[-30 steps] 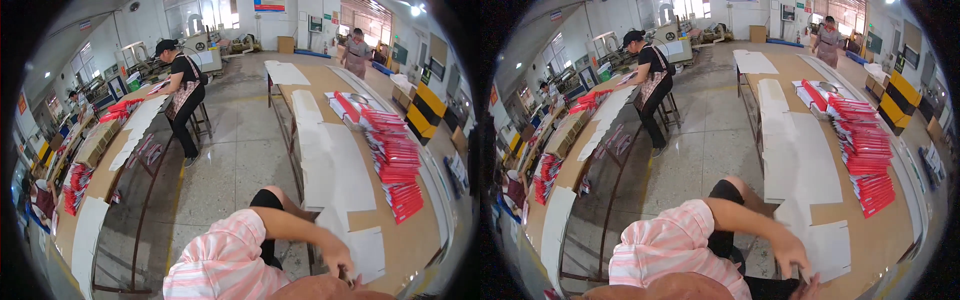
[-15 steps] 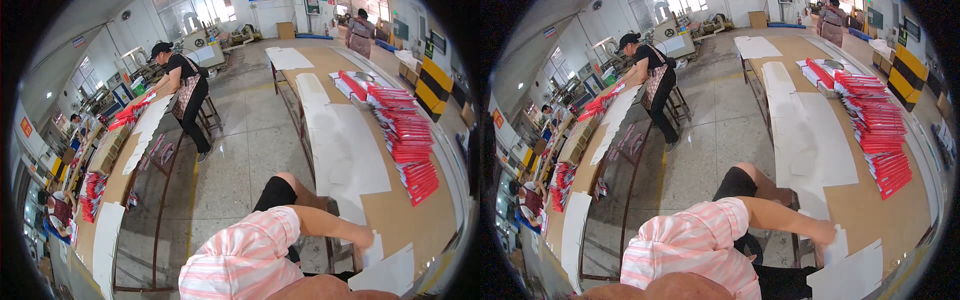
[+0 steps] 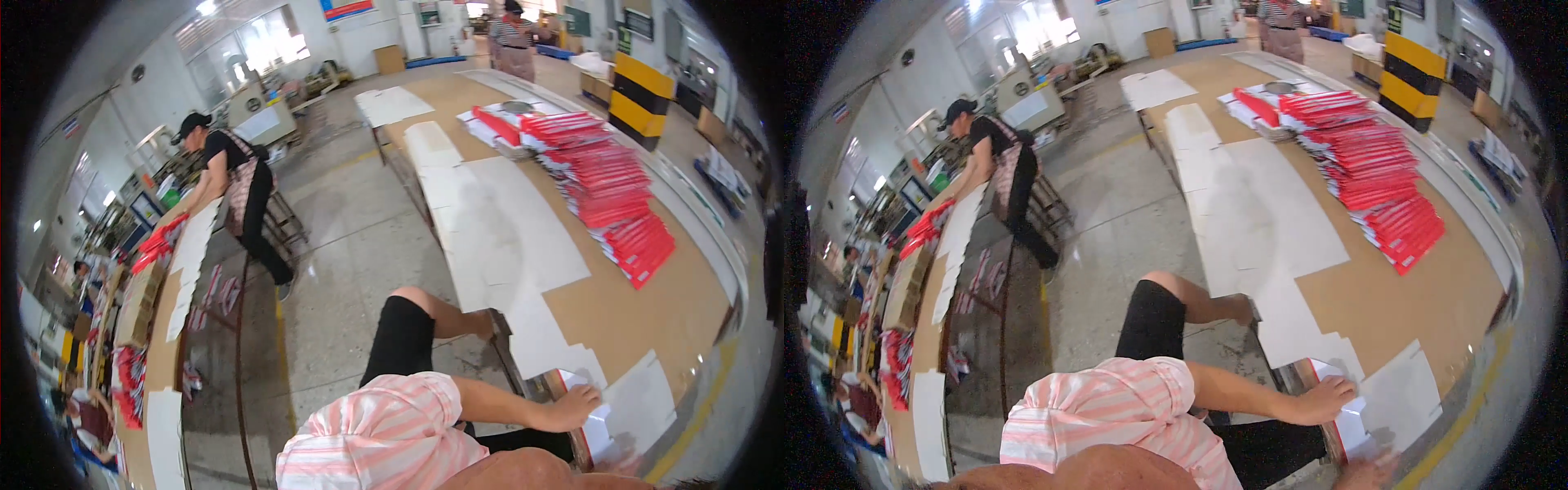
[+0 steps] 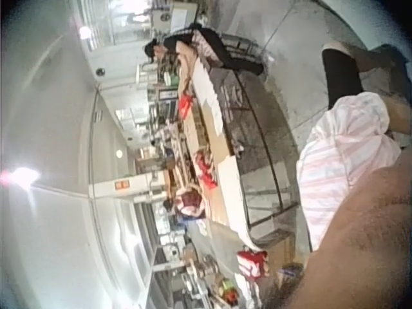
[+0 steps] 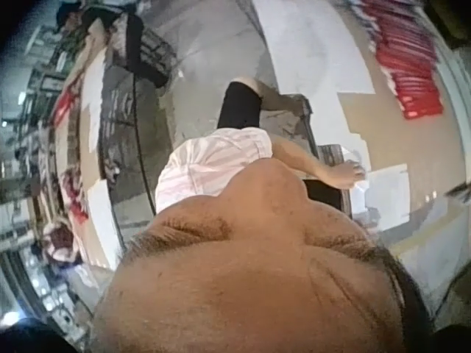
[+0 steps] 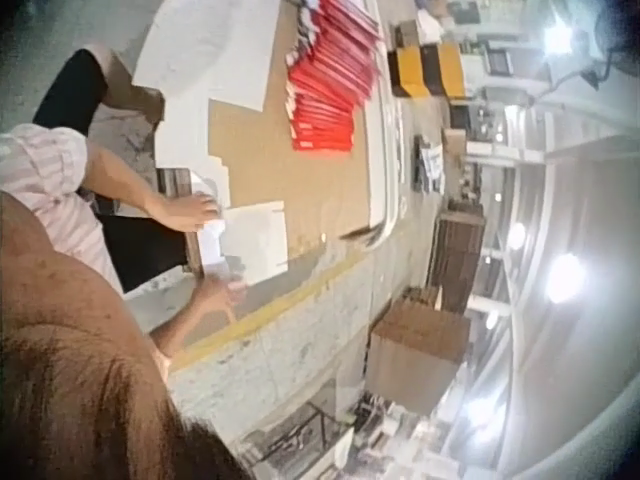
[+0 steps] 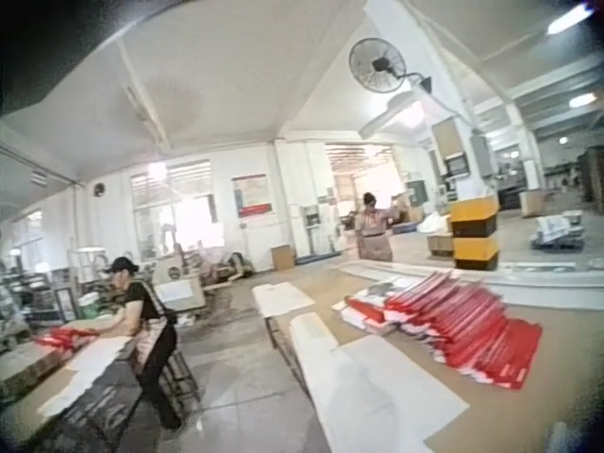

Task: Folding and assembling paper or cardboard packets at a workbench in a factory setting.

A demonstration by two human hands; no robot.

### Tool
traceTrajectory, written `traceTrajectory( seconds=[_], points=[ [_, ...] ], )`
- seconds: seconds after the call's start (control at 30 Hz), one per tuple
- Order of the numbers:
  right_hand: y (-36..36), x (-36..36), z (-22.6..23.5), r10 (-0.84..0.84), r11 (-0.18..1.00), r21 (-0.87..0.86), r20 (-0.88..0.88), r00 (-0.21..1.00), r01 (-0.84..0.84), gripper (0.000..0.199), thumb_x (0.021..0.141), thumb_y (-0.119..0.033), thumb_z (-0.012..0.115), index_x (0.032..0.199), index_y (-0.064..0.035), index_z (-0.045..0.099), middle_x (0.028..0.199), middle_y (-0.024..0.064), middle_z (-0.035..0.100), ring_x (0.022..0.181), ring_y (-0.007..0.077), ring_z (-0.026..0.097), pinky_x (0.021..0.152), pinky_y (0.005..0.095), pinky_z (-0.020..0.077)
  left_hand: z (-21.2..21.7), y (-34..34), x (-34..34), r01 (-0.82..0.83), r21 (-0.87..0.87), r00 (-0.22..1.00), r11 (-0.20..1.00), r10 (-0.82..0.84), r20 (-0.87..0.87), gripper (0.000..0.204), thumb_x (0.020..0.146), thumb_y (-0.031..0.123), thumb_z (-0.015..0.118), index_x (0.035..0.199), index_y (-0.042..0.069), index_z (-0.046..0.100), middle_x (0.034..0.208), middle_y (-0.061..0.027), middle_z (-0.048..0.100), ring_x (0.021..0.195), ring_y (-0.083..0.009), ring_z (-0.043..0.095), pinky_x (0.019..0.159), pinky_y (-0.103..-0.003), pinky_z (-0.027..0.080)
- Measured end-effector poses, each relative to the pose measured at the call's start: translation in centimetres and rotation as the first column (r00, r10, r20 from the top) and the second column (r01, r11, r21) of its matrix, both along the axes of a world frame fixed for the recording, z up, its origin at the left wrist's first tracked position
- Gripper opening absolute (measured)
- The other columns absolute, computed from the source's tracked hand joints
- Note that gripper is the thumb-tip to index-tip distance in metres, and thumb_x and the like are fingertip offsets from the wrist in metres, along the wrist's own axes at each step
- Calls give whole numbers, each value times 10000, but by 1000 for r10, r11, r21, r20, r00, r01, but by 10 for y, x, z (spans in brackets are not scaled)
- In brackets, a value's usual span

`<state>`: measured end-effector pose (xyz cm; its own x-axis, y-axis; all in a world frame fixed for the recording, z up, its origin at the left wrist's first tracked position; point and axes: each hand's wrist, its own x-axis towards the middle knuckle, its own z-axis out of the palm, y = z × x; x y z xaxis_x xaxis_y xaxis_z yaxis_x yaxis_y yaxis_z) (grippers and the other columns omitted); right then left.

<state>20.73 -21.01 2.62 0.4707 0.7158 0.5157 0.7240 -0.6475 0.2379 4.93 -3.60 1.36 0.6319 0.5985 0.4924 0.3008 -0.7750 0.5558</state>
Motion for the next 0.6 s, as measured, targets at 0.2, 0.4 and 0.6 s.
traceTrajectory(
  seconds=[0.2,0.4,0.6],
  points=[
    [-21,-8,3,157,901,431,-412,898,41,486,859,-264,616,1201,54,484,1097,206,584,995,276,567,861,411,459,-6,20,-20,318,46,943,947,-321,86,309,706,49,542,1011,54,594,1214,-146,502,1143,-333,464,1001,-439,362],
    [-61,-12,6,523,461,826,-548,653,324,416,843,-201,641,1140,68,531,1056,171,601,958,244,580,776,378,506,6,80,-60,139,-94,990,986,-137,29,95,727,135,621,810,118,665,981,-79,571,962,-300,507,811,-410,432],
    [44,-23,48,635,368,908,-401,660,199,494,892,-205,560,1300,24,401,1242,199,503,1175,329,465,989,444,382,-16,4,0,380,-152,925,912,-375,59,227,727,54,597,939,86,672,1272,-131,489,1105,-357,452,912,-452,396]
  ],
)
